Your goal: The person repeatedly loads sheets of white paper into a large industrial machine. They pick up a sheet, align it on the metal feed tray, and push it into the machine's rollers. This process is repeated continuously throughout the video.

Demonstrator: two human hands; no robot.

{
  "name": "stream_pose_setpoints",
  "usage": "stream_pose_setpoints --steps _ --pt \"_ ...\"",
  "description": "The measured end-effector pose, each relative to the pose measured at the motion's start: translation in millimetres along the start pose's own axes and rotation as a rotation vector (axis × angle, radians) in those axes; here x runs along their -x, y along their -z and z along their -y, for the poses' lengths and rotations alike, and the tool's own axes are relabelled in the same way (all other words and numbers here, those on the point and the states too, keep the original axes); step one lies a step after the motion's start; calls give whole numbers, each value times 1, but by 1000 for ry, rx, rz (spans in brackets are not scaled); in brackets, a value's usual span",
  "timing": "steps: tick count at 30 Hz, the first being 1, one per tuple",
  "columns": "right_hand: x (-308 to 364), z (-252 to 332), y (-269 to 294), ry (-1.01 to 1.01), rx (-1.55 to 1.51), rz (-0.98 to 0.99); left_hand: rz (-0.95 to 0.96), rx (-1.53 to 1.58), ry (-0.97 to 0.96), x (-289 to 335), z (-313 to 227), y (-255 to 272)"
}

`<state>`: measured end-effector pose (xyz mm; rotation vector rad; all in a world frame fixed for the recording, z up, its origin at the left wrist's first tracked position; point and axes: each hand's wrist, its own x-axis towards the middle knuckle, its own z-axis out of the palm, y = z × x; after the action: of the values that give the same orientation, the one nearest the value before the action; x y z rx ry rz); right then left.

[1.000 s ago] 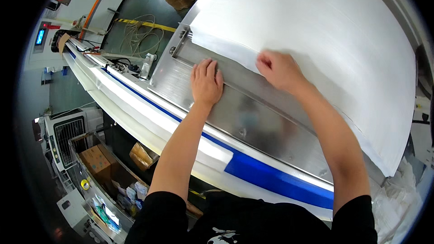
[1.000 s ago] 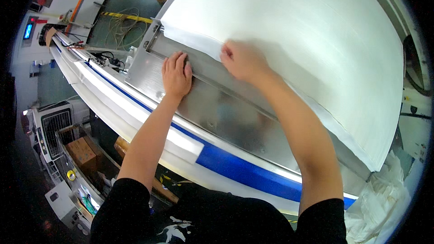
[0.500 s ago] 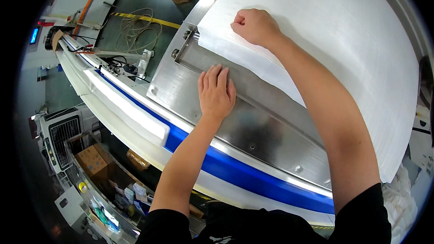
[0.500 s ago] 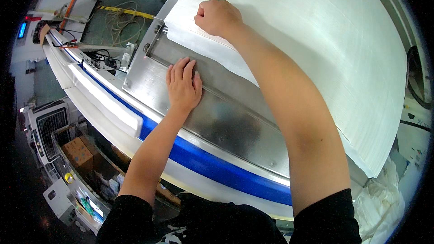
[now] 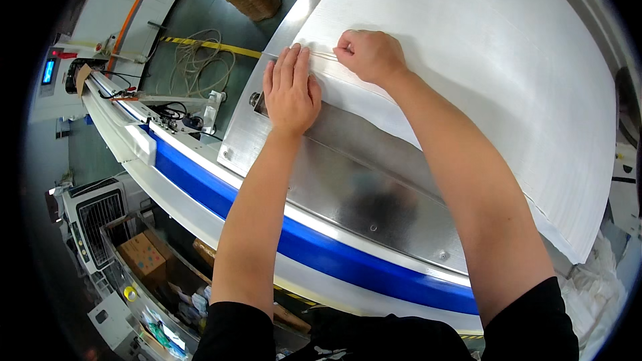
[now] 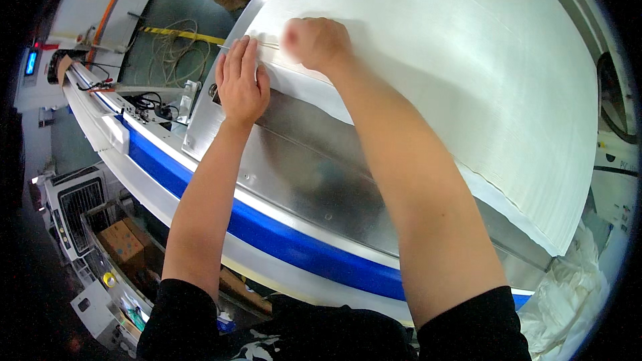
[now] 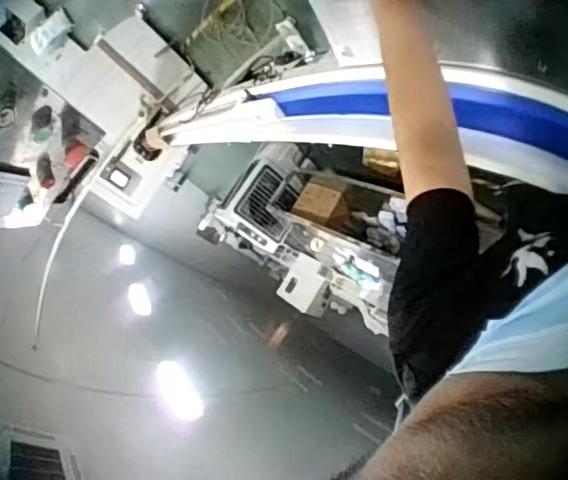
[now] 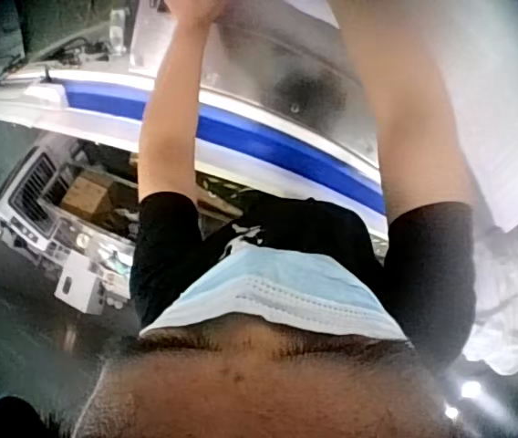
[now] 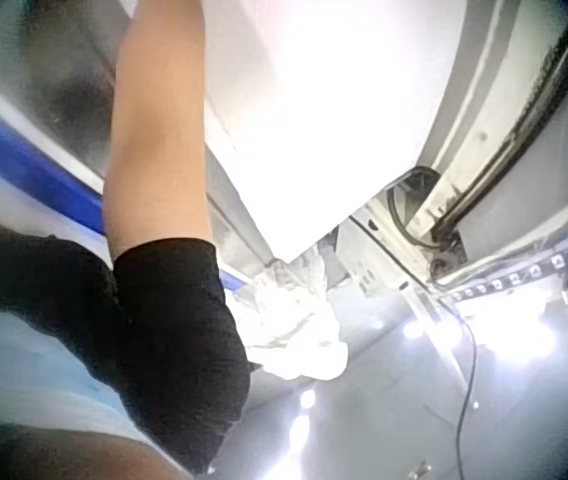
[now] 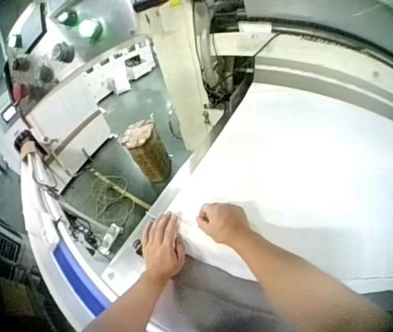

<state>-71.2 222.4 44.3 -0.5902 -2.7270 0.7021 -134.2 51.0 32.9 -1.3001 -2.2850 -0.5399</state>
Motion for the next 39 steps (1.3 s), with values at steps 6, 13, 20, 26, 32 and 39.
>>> stream_pose_setpoints --steps 6,13,20,26,32,39 --pt "0 0 0 -14 -54 -6 50 -17 -13 10 5 -5" --pt "1 5 6 -45 -82 24 26 -19 -4 14 9 1" --pt "0 4 3 -59 -67 29 37 -13 36 4 3 6" --pt "1 10 5 -81 -124 66 90 -69 -7 2 9 12" --pt "49 15 25 118 -140 -38 227 -103 -145 -1 13 33" --pt "240 -60 95 -311 251 -67 719 -222 -275 -25 25 51"
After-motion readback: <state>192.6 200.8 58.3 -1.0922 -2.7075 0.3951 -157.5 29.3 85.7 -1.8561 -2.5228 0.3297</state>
